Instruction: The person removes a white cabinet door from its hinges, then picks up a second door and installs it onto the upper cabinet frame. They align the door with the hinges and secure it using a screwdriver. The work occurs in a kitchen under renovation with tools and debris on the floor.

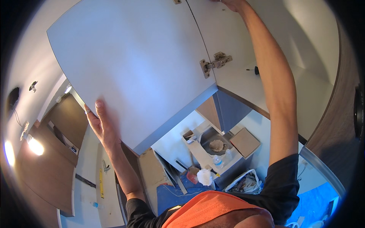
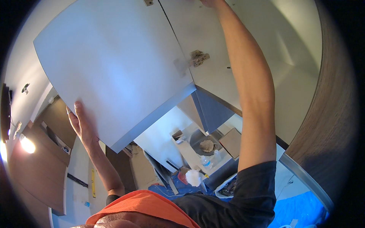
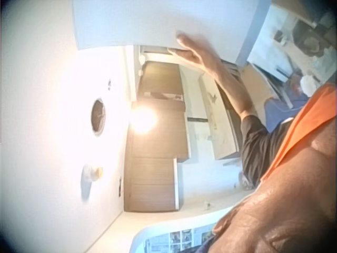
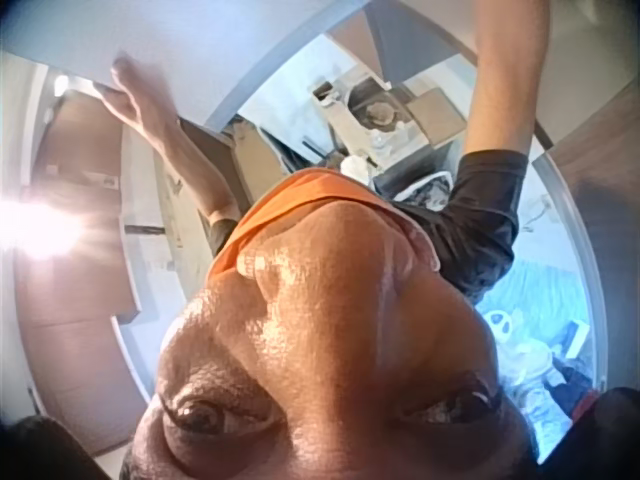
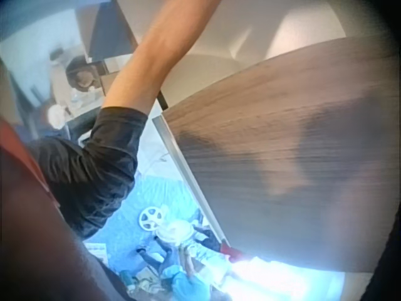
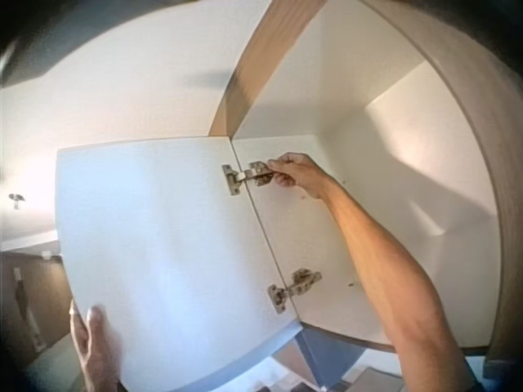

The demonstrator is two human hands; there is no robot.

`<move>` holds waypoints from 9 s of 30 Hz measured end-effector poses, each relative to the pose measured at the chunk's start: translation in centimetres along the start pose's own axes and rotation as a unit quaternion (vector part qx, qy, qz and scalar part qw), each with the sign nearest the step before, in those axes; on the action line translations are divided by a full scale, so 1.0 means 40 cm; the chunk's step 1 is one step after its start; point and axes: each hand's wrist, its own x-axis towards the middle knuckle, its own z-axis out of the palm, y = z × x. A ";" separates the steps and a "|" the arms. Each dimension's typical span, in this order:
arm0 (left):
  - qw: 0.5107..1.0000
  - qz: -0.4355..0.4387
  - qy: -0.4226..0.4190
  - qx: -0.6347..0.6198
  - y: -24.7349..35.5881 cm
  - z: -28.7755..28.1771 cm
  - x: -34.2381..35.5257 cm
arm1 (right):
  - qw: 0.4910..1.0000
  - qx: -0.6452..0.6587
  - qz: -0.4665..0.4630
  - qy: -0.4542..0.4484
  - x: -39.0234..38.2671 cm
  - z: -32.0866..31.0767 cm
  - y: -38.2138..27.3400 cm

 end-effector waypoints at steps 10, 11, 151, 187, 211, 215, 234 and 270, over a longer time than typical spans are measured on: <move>0.999 -0.013 0.019 0.032 -0.011 -0.007 0.004 | 0.998 0.062 0.002 -0.009 -0.005 -0.006 0.020; 0.998 -0.038 0.034 0.045 -0.012 -0.007 0.005 | 0.997 0.083 0.005 -0.006 -0.002 -0.010 0.032; 0.999 -0.008 0.005 0.038 0.000 -0.020 -0.006 | 0.993 0.046 -0.060 0.090 -0.033 0.044 0.053; 1.000 -0.002 0.004 0.028 0.019 -0.006 -0.015 | 0.994 0.012 -0.045 0.098 -0.051 0.045 0.032; 0.999 0.014 0.010 0.043 0.015 -0.002 -0.012 | 0.994 0.042 -0.059 0.086 -0.031 0.040 0.056; 0.999 0.007 0.012 0.041 0.014 -0.003 -0.014 | 0.994 0.044 -0.054 0.085 -0.035 0.040 0.050; 0.999 -0.022 0.015 0.021 0.021 -0.005 -0.015 | 0.996 0.016 -0.036 0.075 -0.038 0.032 0.032; 0.998 0.000 -0.014 -0.053 0.026 -0.025 0.010 | 0.994 -0.047 0.103 -0.001 -0.237 0.229 -0.122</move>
